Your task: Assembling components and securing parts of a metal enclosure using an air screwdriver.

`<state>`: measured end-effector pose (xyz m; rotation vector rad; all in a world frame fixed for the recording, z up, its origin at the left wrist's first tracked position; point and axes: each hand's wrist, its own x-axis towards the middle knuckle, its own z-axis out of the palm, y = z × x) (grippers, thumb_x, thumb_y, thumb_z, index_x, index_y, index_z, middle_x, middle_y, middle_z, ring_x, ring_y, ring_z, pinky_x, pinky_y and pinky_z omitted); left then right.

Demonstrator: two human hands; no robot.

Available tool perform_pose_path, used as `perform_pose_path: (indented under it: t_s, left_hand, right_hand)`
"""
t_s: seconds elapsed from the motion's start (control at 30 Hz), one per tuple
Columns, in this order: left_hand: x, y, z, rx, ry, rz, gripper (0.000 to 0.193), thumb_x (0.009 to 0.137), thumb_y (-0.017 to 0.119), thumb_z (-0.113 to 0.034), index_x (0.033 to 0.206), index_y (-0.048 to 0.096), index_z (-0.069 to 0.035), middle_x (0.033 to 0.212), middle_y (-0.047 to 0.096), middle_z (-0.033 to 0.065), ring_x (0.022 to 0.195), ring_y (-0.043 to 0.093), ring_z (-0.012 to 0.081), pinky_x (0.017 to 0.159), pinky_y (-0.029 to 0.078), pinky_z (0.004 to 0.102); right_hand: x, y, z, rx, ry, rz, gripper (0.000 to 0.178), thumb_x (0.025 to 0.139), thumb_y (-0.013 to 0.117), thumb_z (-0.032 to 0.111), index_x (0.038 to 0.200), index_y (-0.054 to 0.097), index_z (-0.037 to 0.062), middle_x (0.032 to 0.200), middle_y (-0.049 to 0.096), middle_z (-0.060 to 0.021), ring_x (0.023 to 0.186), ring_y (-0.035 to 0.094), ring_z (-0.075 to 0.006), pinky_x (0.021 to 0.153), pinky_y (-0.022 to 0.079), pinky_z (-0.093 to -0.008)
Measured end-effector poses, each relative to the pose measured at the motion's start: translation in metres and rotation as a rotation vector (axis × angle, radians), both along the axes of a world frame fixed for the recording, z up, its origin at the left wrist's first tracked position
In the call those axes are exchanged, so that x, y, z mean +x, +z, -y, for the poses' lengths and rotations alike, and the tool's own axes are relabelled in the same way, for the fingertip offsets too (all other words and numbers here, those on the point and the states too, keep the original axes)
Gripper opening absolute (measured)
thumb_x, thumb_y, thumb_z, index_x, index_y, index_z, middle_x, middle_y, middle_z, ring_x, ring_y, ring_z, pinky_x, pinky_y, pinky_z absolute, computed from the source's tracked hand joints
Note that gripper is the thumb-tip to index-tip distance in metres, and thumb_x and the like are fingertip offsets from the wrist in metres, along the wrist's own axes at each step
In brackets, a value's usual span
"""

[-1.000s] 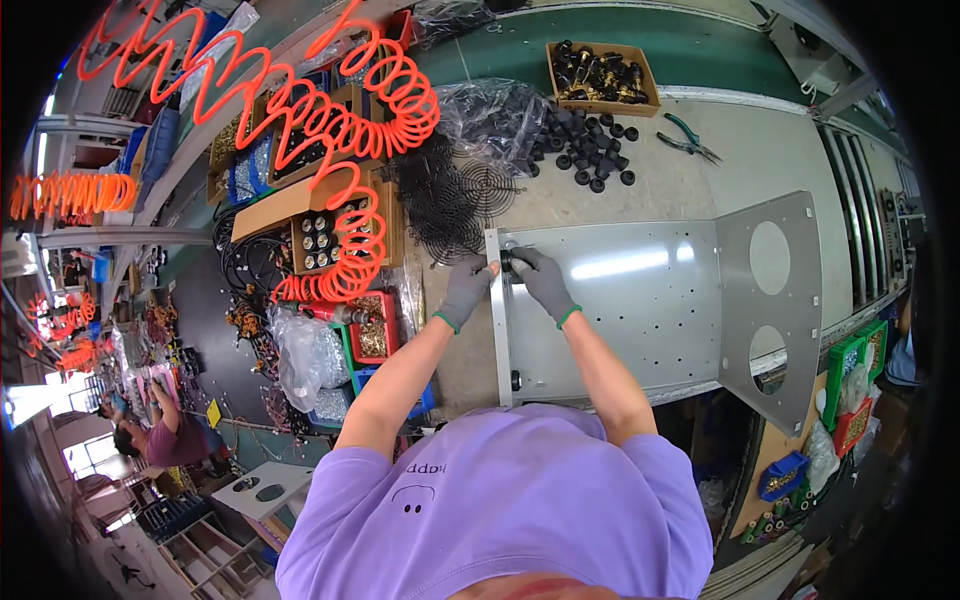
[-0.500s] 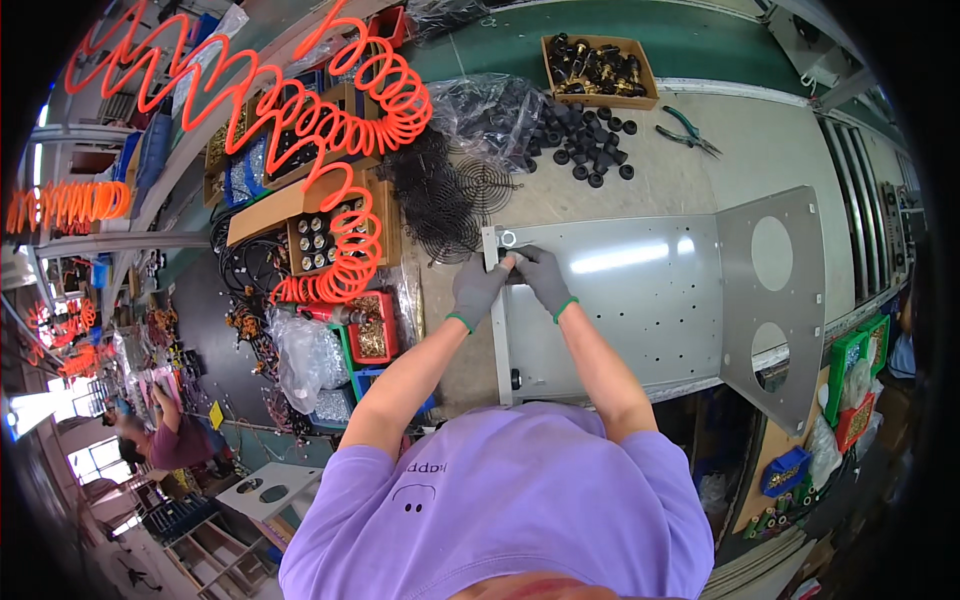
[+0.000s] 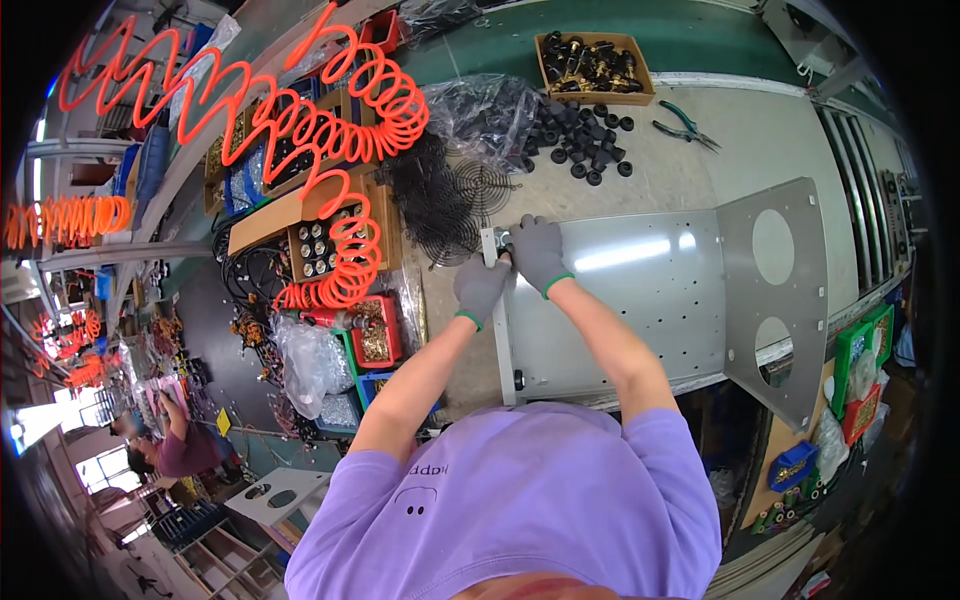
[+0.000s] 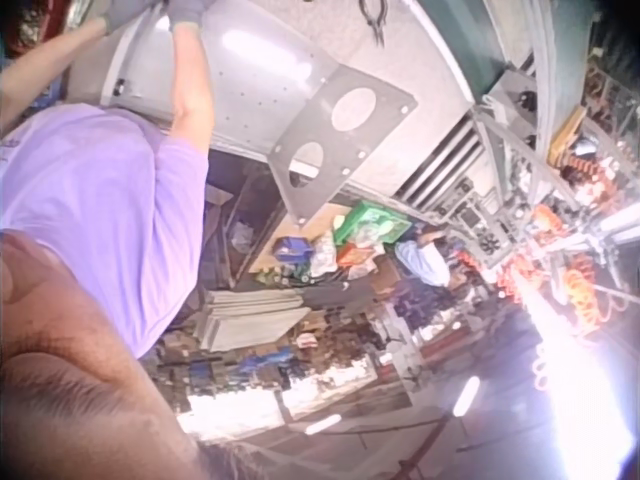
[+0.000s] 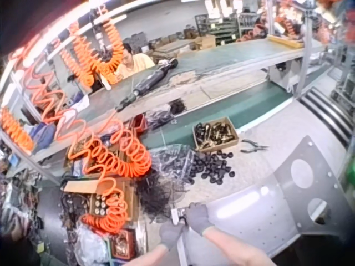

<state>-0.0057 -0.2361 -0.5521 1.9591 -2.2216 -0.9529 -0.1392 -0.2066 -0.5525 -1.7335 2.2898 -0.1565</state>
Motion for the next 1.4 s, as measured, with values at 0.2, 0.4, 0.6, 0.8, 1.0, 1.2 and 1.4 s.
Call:
perform_pose_path:
  t_s: [0.2, 0.4, 0.6, 0.8, 1.0, 1.2, 1.4]
  left_hand:
    - [0.004, -0.008, 0.0, 0.072, -0.013, 0.001, 0.061, 0.076, 0.058, -0.058, 0.093, 0.066, 0.0, 0.09, 0.066, 0.0253, 0.088, 0.064, 0.04, 0.077, 0.049, 0.0451]
    - [0.006, -0.015, -0.001, -0.015, -0.013, -0.043, 0.047, 0.08, 0.062, -0.049, 0.09, 0.068, -0.004, 0.075, 0.068, 0.015, 0.076, 0.066, 0.0317, 0.069, 0.049, 0.04]
    - [0.007, -0.005, -0.001, -0.014, -0.053, -0.108, 0.042, 0.083, 0.063, -0.042, 0.093, 0.067, -0.002, 0.08, 0.068, 0.0146, 0.078, 0.066, 0.0261, 0.07, 0.048, 0.0351]
    - [0.025, 0.005, 0.005, 0.21, -0.077, -0.419, 0.04, 0.089, 0.061, -0.037, 0.097, 0.065, 0.002, 0.08, 0.062, 0.0062, 0.074, 0.054, 0.0133, 0.067, 0.043, 0.0283]
    - [0.032, -0.002, 0.004, 0.152, -0.104, -0.533, 0.039, 0.091, 0.059, -0.036, 0.089, 0.064, 0.003, 0.073, 0.055, 0.0032, 0.07, 0.045, 0.0113, 0.063, 0.039, 0.0283]
    - [0.032, -0.004, 0.007, 0.151, -0.116, -0.435, 0.036, 0.09, 0.06, -0.032, 0.087, 0.063, 0.004, 0.073, 0.055, 0.004, 0.069, 0.046, 0.0116, 0.062, 0.039, 0.0287]
    - [0.033, -0.006, 0.01, 0.163, -0.12, -0.441, 0.034, 0.09, 0.061, -0.03, 0.087, 0.063, 0.004, 0.073, 0.055, 0.0032, 0.069, 0.046, 0.0116, 0.062, 0.039, 0.0286]
  right_hand:
    - [-0.005, 0.001, 0.004, 0.044, -0.145, 0.241, 0.024, 0.075, 0.065, 0.023, 0.096, 0.063, 0.0106, 0.101, 0.059, -0.0089, 0.097, 0.058, -0.0281, 0.08, 0.046, -0.0419]
    - [-0.002, -0.005, -0.036, -0.252, -0.365, 0.802, 0.024, 0.078, 0.062, 0.013, 0.099, 0.061, 0.0034, 0.095, 0.063, -0.0156, 0.087, 0.063, -0.0311, 0.078, 0.05, -0.0409]
    - [0.027, -0.025, -0.051, -0.395, -0.488, 0.985, 0.03, 0.082, 0.063, 0.016, 0.109, 0.064, 0.0021, 0.102, 0.067, -0.0177, 0.088, 0.067, -0.0263, 0.077, 0.052, -0.0345]
    - [0.025, -0.034, -0.058, -0.421, -0.434, 1.164, 0.026, 0.085, 0.061, 0.015, 0.106, 0.066, 0.0004, 0.096, 0.069, -0.0122, 0.08, 0.068, -0.0201, 0.074, 0.053, -0.0305]
    - [0.019, -0.041, -0.054, -0.336, -0.384, 1.18, 0.026, 0.085, 0.062, 0.012, 0.107, 0.065, -0.0002, 0.096, 0.069, -0.0097, 0.082, 0.066, -0.0163, 0.074, 0.053, -0.0297]
    - [0.017, -0.047, -0.05, -0.471, -0.393, 1.422, 0.027, 0.081, 0.066, 0.009, 0.107, 0.066, 0.0036, 0.093, 0.067, -0.0066, 0.085, 0.063, -0.0155, 0.079, 0.05, -0.0299]
    - [0.013, -0.051, -0.048, -0.491, -0.258, 1.296, 0.027, 0.084, 0.064, 0.009, 0.11, 0.064, 0.0037, 0.092, 0.067, -0.0087, 0.083, 0.063, -0.0159, 0.078, 0.05, -0.0288]
